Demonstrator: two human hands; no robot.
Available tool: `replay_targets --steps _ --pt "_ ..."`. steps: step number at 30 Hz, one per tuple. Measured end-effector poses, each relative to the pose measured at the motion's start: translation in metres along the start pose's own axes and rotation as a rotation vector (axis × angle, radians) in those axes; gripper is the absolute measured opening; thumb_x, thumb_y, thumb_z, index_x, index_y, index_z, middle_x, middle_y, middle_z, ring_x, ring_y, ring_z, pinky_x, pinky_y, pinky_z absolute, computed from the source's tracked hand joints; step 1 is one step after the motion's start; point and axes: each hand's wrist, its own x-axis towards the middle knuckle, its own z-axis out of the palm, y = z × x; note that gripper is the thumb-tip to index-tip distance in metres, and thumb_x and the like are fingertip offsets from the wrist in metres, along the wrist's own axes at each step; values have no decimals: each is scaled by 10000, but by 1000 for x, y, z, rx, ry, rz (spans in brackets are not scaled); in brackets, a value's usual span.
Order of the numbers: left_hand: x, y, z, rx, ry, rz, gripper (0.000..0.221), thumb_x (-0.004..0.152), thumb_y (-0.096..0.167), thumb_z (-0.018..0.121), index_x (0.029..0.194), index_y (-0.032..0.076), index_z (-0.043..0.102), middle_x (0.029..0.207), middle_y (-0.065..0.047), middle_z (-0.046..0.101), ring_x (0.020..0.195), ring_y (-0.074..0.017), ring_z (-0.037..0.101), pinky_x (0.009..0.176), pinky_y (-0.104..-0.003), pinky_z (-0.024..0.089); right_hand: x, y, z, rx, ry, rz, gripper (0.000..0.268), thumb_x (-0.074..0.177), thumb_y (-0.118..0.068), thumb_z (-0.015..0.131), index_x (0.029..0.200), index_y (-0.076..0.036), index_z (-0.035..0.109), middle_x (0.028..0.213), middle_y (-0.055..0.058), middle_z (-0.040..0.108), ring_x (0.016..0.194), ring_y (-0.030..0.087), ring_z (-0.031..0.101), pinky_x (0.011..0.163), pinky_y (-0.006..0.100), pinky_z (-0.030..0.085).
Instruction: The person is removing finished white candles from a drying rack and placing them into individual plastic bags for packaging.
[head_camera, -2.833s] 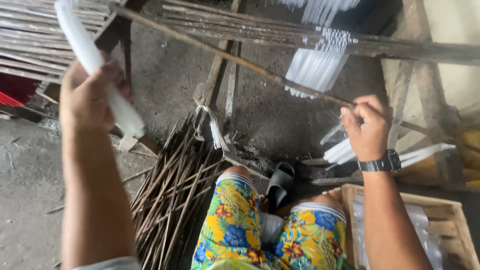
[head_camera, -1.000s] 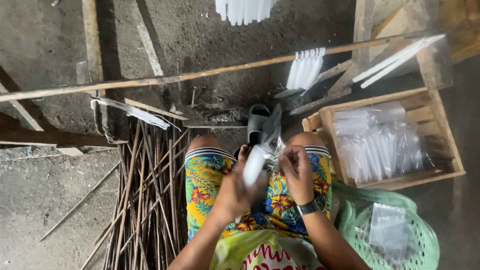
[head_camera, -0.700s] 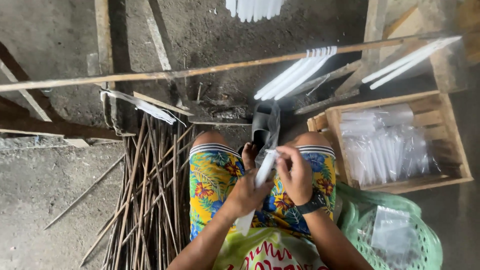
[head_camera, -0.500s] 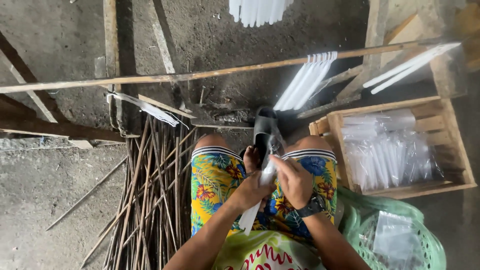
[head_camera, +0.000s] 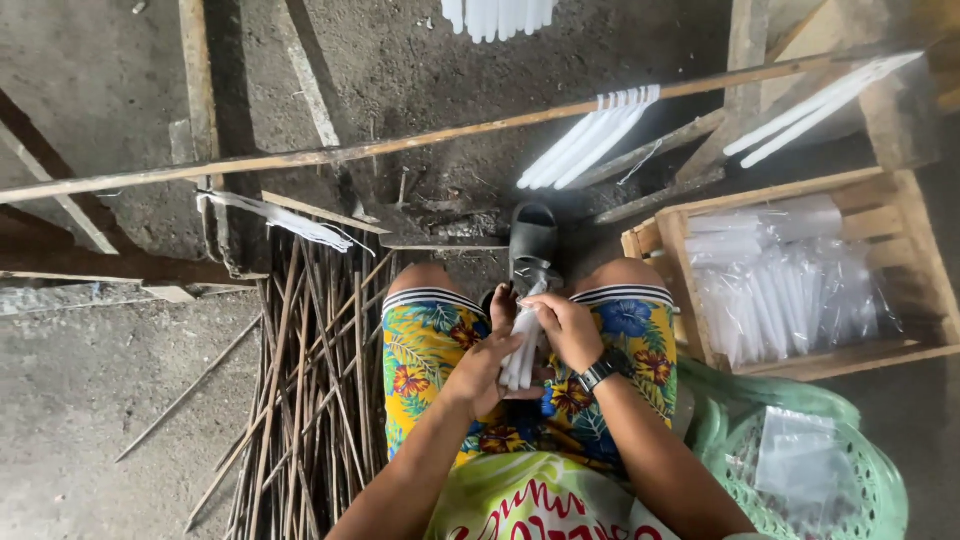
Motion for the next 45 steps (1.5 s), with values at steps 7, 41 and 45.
replay_targets --steps 7,41,45 --pt "15 -1 -1 -186 -37 173 508 870 88 381 1337 221 231 692 -150 482 505 -196 464 385 -218 391 -4 -24 -1 51 -59 88 217 822 -168 484 950 -191 658 811 105 660 812 314 610 705 372 489" --pt "-45 48 67 1026 -72 1235 345 803 331 479 979 36 510 981 -138 531 915 -256 547 759 -338 431 -53 -55 -63 1102 -212 13 573 802 -448 516 1165 -8 461 922 76 568 798 146 547 687 269 445" --pt "-29 16 65 582 -131 823 397 756 188 584 1064 -11 433 1087 -168 536 1001 -216 535 845 -284 437 -46 -58 -63 1710 198 52 308 845 -301 545 1091 -125 494 1055 146 571 994 275 550 792 364 470"
